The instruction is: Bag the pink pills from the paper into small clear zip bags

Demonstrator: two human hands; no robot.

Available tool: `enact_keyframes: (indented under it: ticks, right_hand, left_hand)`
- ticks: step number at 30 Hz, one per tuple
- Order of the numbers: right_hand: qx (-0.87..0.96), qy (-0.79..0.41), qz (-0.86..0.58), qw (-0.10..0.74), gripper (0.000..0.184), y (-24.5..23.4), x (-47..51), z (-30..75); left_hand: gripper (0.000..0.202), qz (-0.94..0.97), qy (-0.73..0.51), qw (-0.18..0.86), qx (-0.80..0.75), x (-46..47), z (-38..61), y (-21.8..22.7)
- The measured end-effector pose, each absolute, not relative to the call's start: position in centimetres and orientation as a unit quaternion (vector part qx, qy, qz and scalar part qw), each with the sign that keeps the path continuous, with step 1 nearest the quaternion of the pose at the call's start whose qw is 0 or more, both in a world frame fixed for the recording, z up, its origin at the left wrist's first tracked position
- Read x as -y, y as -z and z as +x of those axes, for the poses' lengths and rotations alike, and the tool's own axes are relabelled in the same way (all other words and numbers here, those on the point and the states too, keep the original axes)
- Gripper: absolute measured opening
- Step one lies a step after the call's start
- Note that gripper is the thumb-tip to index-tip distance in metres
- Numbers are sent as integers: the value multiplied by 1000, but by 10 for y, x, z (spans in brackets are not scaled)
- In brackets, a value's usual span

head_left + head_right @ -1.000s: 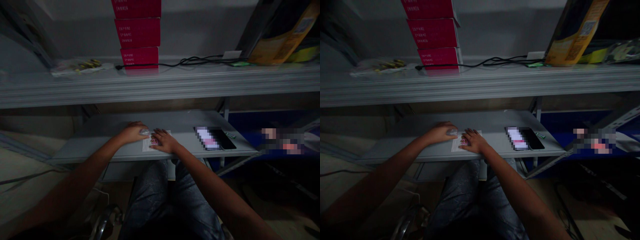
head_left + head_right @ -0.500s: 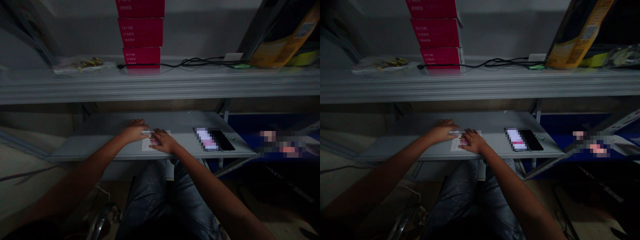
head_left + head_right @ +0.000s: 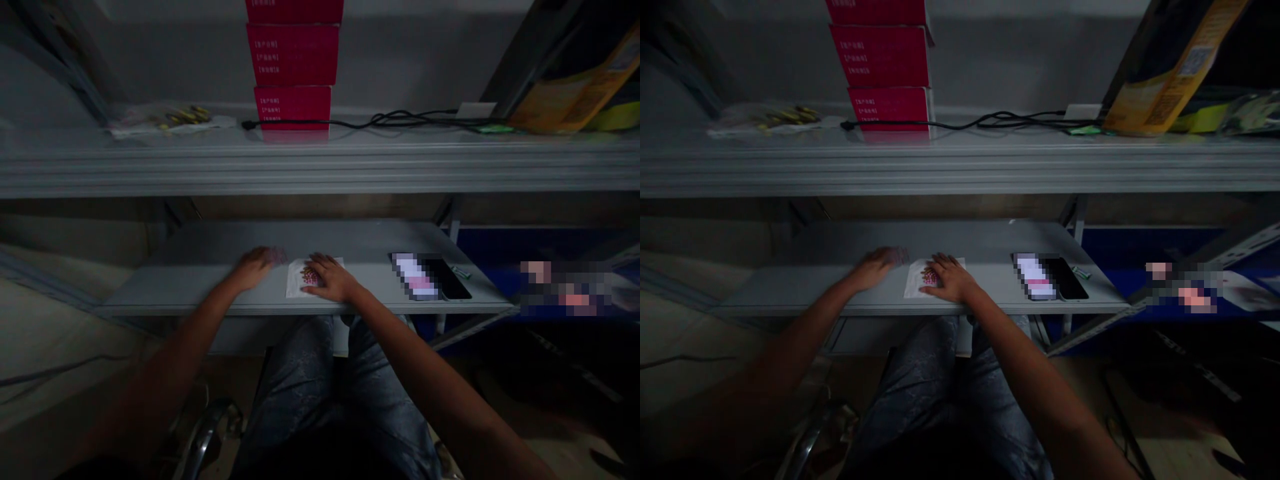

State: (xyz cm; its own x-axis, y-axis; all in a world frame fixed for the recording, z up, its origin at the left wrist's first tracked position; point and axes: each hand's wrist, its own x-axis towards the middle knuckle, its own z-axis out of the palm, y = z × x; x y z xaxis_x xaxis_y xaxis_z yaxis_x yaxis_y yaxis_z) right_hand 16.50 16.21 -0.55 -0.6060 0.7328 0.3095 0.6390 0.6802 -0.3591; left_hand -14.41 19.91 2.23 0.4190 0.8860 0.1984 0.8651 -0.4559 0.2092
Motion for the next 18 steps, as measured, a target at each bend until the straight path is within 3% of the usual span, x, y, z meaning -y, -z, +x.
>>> enact_keyframes:
  ticks: [9, 13, 18]
  right_hand:
    - [882, -123, -383, 247, 86, 0, -162, 165]
    - [847, -168, -401, 304, 78, -10, -161, 170]
    - [733, -269, -431, 453, 65, -31, -135, 183]
  left_hand:
    - [74, 813, -52, 32, -579, -196, -136, 1]
    - [73, 817, -106, 2, -567, -191, -136, -3]
    - [75, 820, -260, -62, -506, -158, -122, -15]
